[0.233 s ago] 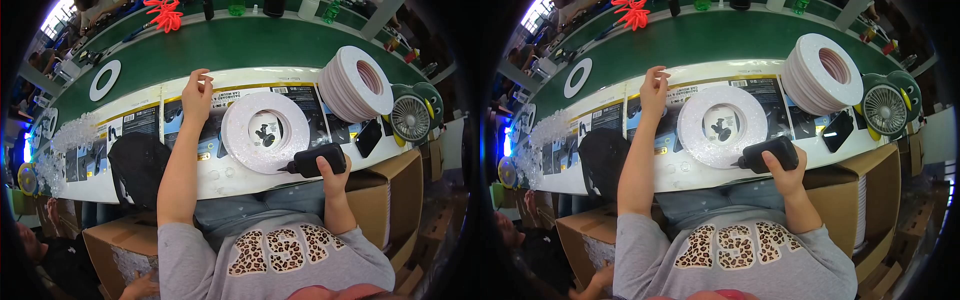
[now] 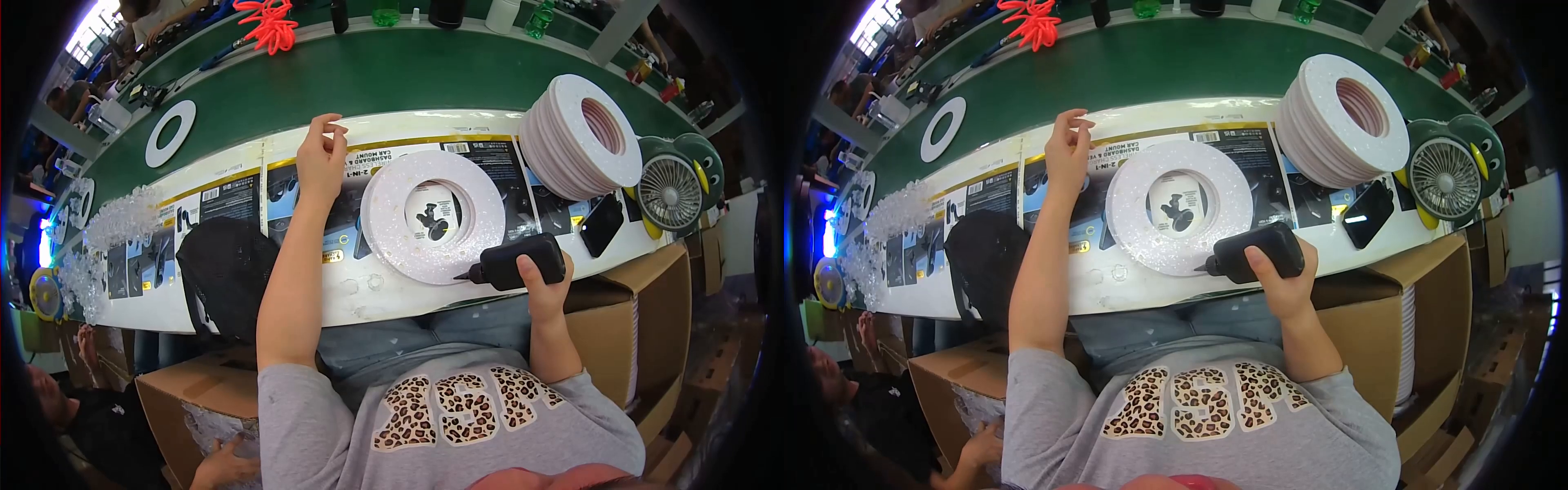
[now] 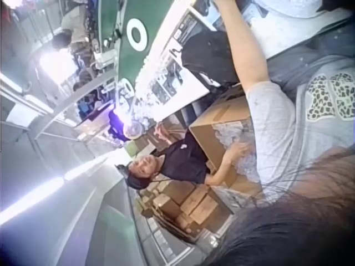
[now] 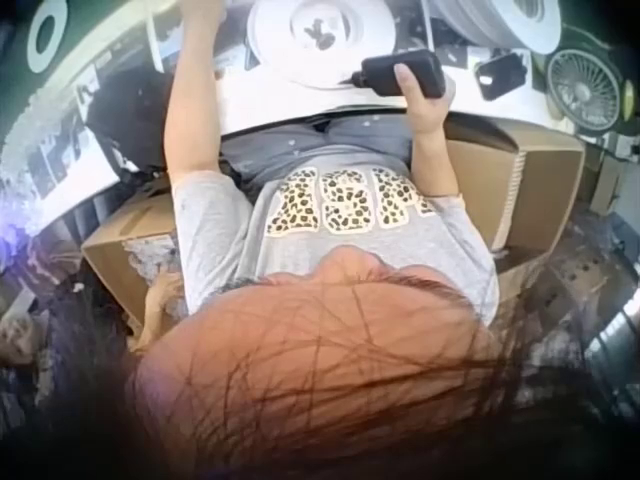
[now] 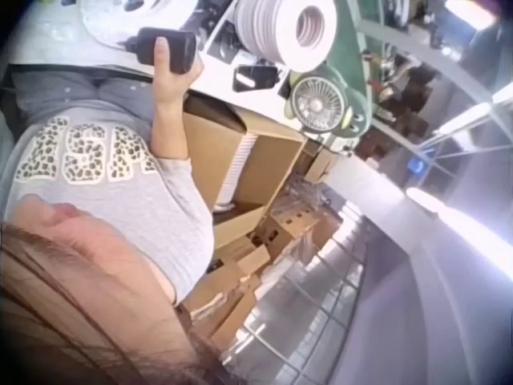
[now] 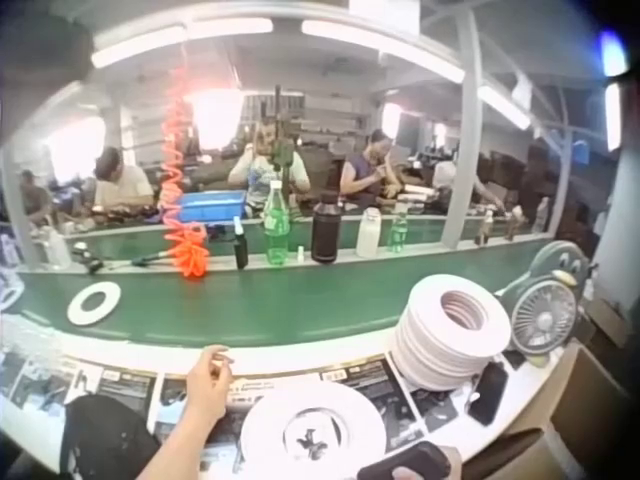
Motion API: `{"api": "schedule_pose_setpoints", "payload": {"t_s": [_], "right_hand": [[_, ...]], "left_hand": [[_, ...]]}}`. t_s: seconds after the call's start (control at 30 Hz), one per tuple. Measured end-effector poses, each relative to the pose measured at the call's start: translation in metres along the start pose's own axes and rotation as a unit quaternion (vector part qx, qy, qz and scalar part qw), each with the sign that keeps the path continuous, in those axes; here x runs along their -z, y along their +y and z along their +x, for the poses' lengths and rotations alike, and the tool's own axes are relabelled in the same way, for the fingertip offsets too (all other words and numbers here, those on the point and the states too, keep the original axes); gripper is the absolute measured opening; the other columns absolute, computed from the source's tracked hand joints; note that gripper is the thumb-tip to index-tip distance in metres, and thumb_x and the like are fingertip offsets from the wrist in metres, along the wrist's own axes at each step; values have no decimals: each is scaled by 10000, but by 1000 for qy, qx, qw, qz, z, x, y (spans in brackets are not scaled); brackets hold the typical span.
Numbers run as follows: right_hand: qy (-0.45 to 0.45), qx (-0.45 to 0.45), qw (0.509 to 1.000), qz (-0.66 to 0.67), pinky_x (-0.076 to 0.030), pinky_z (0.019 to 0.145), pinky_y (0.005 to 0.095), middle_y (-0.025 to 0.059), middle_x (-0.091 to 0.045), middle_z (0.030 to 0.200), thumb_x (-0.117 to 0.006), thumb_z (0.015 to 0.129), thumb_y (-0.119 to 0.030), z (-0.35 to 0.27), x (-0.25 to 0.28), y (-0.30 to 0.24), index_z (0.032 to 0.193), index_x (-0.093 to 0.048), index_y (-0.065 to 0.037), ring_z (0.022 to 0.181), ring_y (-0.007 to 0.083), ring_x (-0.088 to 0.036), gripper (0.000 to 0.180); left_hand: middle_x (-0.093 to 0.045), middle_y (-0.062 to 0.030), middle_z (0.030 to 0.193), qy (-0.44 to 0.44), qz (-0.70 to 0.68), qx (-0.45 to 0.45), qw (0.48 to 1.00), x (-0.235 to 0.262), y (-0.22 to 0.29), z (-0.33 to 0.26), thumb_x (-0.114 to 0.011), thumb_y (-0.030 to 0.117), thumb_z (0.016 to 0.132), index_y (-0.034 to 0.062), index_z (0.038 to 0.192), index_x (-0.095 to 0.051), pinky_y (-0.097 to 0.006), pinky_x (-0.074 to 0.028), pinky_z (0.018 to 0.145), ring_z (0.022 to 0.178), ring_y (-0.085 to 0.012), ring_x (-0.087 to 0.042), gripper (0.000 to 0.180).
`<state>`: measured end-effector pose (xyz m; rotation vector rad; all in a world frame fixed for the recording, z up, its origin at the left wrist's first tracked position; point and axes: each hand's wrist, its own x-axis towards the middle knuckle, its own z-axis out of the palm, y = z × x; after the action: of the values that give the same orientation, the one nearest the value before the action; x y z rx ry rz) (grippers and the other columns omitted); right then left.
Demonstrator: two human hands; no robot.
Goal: Applying sealant or adhesive to circular light fixture components on a factory assembly line.
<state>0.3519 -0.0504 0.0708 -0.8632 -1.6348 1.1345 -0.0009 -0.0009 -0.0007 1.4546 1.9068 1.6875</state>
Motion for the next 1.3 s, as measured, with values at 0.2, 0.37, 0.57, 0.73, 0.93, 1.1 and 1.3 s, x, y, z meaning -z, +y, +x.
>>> {"api": "schedule_pose_setpoints", "payload": {"t_s": [0.2, 0.37, 0.57, 0.73, 0.93, 1.1, 1.3], "right_hand": [[1, -4, 1000, 1, -460, 635, 248, 54, -652, 762, -700, 854, -109, 0, 1, 0, 869, -672, 29, 678, 117, -581, 142], [21, -30, 999, 23, -457, 646, 243, 37, -647, 761, -701, 859, -118, 0, 0, 5, 861, -663, 20, 687, 101, -572, 143], [152, -95, 974, 136, -470, 745, 246, 13, -626, 865, -654, 914, -180, 10, 5, 36, 953, -641, -25, 817, 86, -578, 161], [212, -243, 872, 369, -510, 839, 289, 38, -651, 1063, -656, 917, -328, 29, 29, 61, 1157, -578, -106, 945, 152, -642, 336], [160, -356, 706, 591, -323, 430, 188, 51, -593, 708, -709, 836, -512, 42, 44, 82, 862, -600, -50, 465, 86, -445, 475], [182, -387, 610, 667, -222, 421, 220, -12, -383, 595, -662, 873, -518, 46, 46, 68, 834, -565, -26, 448, 74, -301, 502], [183, -390, 611, 664, -222, 418, 221, -19, -332, 587, -614, 908, -506, 43, 46, 71, 789, -528, -64, 443, 78, -292, 466]], "left_hand": [[-687, -71, 931, -10, 5, 5, 1000, 1, 0, 0, -533, 54, 921, 34, 1156, -567, -268, -505, 627, 651, -132, -627, 238], [-679, -81, 961, -18, 14, 2, 1000, 5, 6, 0, -520, 25, 924, 18, 1160, -554, -254, -508, 638, 667, -120, -628, 239], [-688, -92, 901, 41, -40, -85, 995, 10, 52, 4, -543, 36, 922, 6, 1109, -587, -284, -517, 702, 738, -146, -652, 194], [-685, -102, 916, 31, -46, -97, 994, 28, 114, -2, -593, 61, 909, 11, 1067, -612, -293, -513, 763, 816, -184, -664, 167], [-636, -139, 1167, -303, 136, -176, 927, 26, 167, -39, -803, 254, 744, 51, 1124, -618, -435, -429, 1006, 1161, -332, -576, 469], [-526, -148, 1371, -493, 255, -179, 812, 13, 162, -86, -844, 237, 671, 93, 1410, -403, -575, -253, 1139, 1333, -309, -454, 873], [-614, -105, 1228, -473, 341, -98, 807, -1, 163, -110, -787, 142, 723, 101, 1344, -471, -555, -287, 1123, 1192, -263, -569, 697]]}}
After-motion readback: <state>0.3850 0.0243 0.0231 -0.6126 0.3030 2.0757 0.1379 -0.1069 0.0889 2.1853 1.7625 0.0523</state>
